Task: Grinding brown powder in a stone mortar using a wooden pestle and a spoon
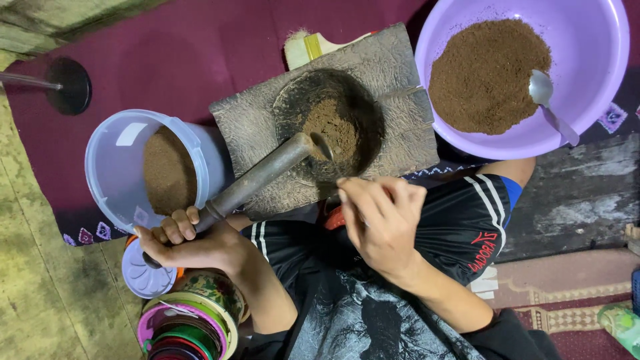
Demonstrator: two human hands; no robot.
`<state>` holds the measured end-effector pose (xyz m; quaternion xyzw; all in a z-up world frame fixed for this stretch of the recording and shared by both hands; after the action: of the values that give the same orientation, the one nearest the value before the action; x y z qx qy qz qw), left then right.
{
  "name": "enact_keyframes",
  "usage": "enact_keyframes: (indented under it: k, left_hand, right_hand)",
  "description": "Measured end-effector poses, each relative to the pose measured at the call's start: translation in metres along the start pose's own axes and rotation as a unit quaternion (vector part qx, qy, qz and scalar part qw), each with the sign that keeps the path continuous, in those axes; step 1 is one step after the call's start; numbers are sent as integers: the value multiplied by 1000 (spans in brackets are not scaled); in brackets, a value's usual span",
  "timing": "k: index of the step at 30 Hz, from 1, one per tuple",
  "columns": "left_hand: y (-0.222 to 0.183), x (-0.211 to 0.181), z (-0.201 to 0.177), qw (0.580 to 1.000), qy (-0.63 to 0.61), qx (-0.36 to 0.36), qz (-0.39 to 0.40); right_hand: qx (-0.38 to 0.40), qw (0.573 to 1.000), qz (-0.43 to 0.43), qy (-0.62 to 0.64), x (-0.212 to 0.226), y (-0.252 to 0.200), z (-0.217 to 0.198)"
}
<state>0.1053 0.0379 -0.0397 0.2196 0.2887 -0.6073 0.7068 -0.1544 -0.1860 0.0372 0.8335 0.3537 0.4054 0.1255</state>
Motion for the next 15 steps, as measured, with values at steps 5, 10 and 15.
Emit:
enact_keyframes:
  k: [5, 10, 15]
  left_hand:
    - [-12, -2, 15, 999, -4, -37, -3]
    - [-2, 1, 0, 1000, 1, -14, -1]
    - [0, 2, -7, 1000, -13, -18, -3]
  right_hand:
    - [-29, 1000, -2, 8, -9, -1, -2]
    - [-46, 998, 1, 37, -5, -18, -4]
    - [-33, 999, -4, 36, -13, -15, -2]
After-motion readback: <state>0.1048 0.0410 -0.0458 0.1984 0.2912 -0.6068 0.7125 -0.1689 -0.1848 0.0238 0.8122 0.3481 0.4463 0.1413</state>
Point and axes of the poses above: each hand's wrist, its own y-axis towards the middle knuckle, its own z-axis out of the palm, x = y × z, the point moved 9 cm from there along y, towards the middle knuckle, and after that the axes turned 3 degrees about z, right-handed, at the moved point
